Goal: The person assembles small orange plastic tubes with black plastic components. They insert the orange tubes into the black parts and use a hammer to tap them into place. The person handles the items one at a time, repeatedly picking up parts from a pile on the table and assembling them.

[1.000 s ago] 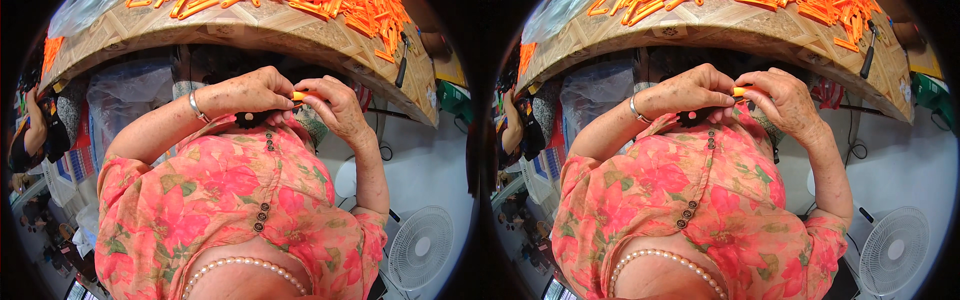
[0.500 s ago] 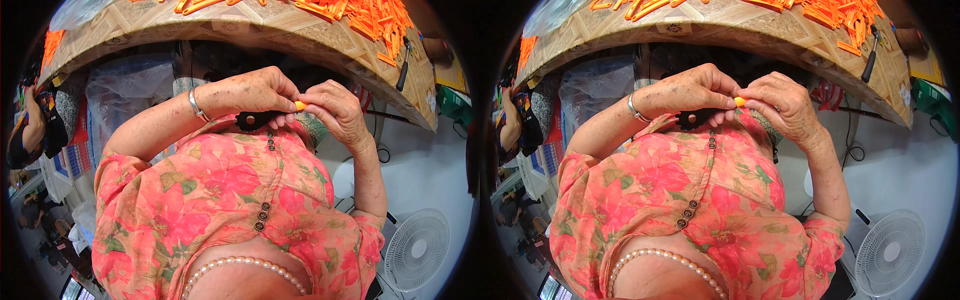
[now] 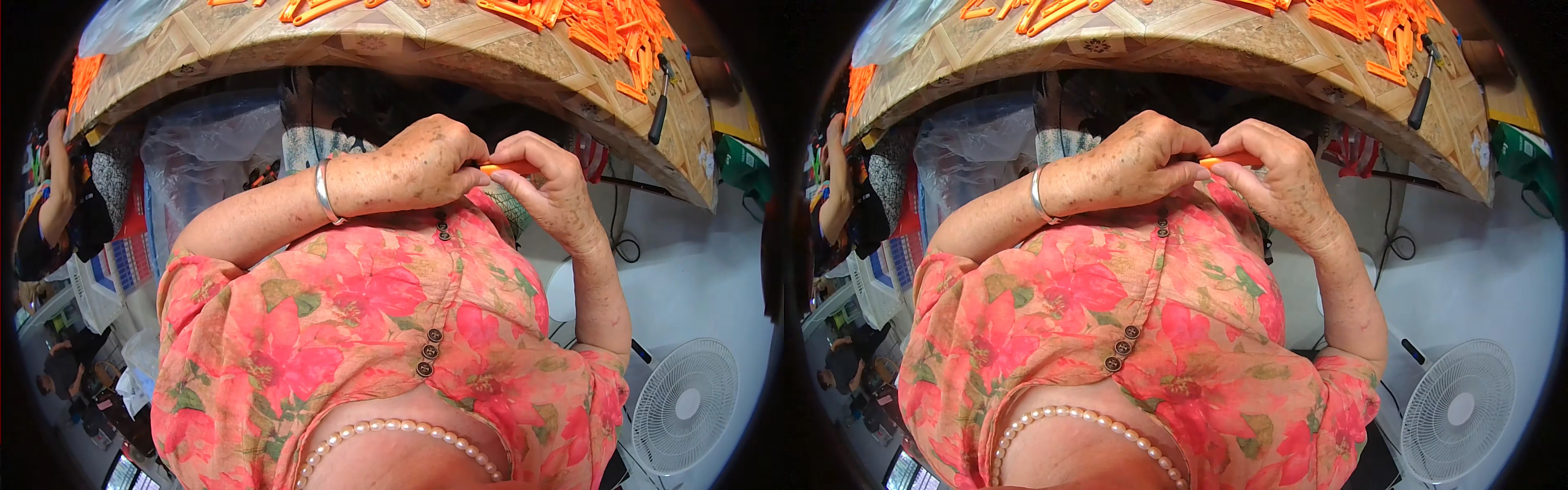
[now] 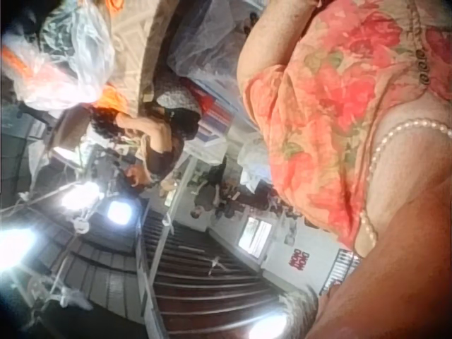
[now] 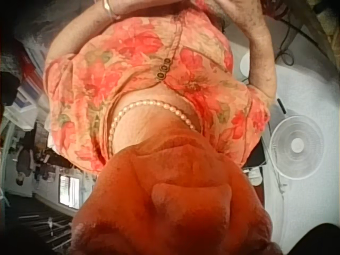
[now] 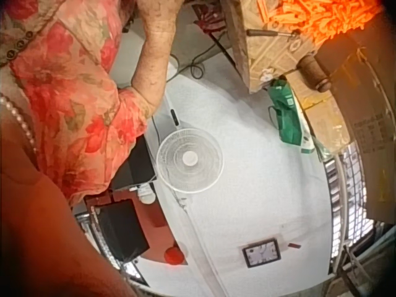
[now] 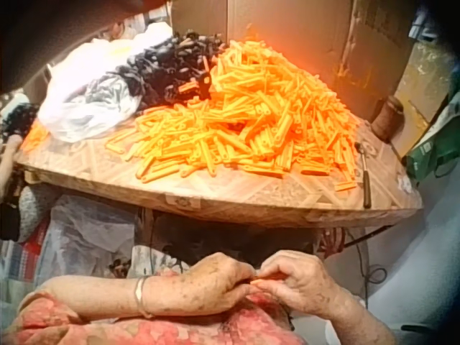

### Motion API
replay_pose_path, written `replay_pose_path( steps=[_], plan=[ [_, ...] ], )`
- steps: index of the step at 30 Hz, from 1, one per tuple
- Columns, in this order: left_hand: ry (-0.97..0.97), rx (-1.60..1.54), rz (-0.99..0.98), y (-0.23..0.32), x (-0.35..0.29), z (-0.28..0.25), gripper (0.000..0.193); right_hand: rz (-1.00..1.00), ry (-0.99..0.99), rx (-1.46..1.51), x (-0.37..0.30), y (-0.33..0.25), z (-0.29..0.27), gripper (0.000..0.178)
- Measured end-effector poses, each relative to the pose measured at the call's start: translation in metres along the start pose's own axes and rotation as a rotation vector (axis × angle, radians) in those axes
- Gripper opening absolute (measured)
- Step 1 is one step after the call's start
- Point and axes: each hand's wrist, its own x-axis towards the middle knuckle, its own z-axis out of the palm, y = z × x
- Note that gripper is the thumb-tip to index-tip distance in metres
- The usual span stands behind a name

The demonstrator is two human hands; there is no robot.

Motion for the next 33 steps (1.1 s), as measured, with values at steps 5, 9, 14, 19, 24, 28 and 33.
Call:
replay_pose_path(
  steps=[5, 9, 14, 19, 24, 28, 33],
  plan=[
    [0.004, 0.155, 0.002, -0.004, 0.003, 0.008, 0.017, 0.169, -0.049, -0.048, 0.001, 0.000, 0.002, 0.017],
    [0.020, 0.246, 0.037, -0.005, 0.005, 0.009, 0.015, 0.160, -0.109, -0.171, 0.005, -0.003, -0.001, 0.017],
    [0.019, 0.351, 0.061, -0.004, 0.010, 0.003, 0.009, -0.011, -0.049, -0.421, 0.011, -0.011, -0.004, 0.013],
    [0.176, 0.446, 0.204, -0.002, 0.017, -0.017, 0.008, -0.187, 0.060, -0.463, 0.027, -0.008, -0.011, 0.015],
    [0.215, 0.597, 0.191, 0.002, 0.015, -0.031, 0.007, -0.403, 0.124, -0.623, 0.042, 0.001, -0.024, 0.017],
    [0.226, 0.625, 0.221, -0.003, 0.015, -0.036, 0.007, -0.376, 0.054, -0.619, 0.045, -0.001, -0.025, 0.014],
    [0.202, 0.611, 0.177, -0.010, 0.015, -0.039, 0.009, -0.323, 0.048, -0.651, 0.046, 0.005, -0.015, 0.014]
  ],
)
